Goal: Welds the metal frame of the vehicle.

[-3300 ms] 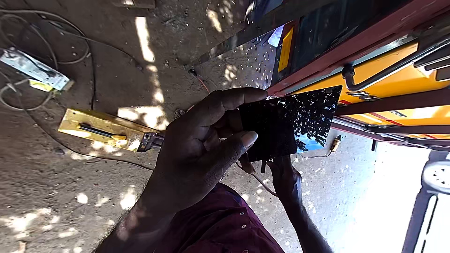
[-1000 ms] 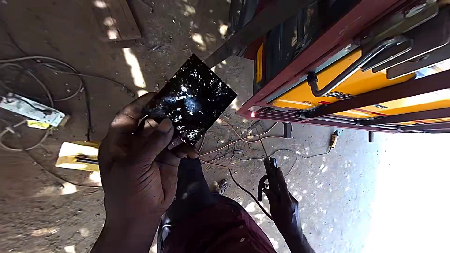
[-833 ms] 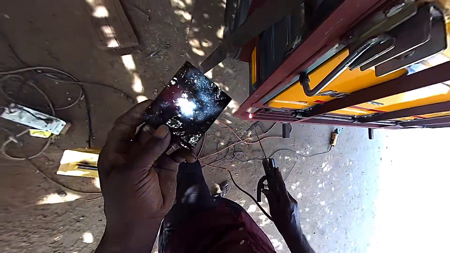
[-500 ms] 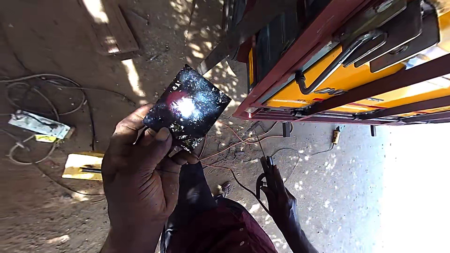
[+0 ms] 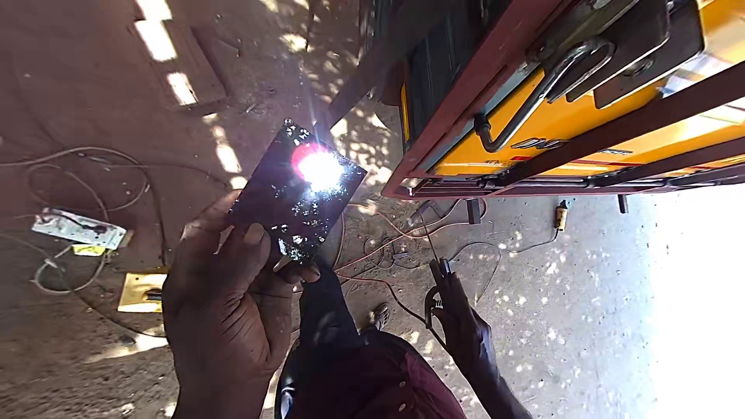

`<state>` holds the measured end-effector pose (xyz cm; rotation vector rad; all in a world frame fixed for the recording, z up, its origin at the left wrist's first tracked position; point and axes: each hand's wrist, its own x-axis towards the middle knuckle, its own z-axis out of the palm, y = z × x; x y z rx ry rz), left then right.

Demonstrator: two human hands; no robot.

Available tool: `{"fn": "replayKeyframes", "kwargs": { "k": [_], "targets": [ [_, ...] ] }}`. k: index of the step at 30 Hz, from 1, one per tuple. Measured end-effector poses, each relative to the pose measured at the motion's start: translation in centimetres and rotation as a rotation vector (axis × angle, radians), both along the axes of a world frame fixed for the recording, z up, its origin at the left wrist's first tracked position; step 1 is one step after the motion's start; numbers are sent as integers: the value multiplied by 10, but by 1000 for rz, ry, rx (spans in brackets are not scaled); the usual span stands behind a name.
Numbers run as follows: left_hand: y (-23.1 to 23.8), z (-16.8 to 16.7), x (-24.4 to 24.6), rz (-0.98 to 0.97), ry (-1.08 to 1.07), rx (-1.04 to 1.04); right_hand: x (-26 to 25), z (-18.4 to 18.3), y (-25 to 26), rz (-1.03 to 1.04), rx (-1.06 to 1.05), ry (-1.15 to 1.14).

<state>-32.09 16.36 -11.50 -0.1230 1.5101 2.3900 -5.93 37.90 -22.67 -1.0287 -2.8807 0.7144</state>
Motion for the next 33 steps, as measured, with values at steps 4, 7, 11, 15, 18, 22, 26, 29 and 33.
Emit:
{"fn": "replayKeyframes", "kwargs": {
  "k": [4, 7, 11, 15, 18, 22, 26, 29, 33],
  "targets": [
    [6, 6, 4, 0, -6, -25, 2, -3, -2, -9, -13, 20],
    [13, 10, 6, -21, 12, -22, -1, -4, -3, -18, -44, 22],
    [23, 17, 7, -46, 30, 17, -8, -7, -1, -8, -60, 32],
    [28, 23, 5, -84, 74, 40, -15, -10, 3, 16, -62, 46],
    [32, 27, 4, -115, 91, 52, -20, -13, 5, 20, -50, 29],
    [36, 29, 3, -152, 120, 121, -25, -15, 8, 36, -29, 14],
    [39, 32, 4, -227, 154, 135, -30, -15, 10, 48, -38, 22],
    [42, 36, 5, -307, 186, 138, -35, -16, 11, 55, -28, 41],
    [44, 36, 7, -411, 247, 104, -38, -18, 13, 53, -7, 25]
  ]
}}
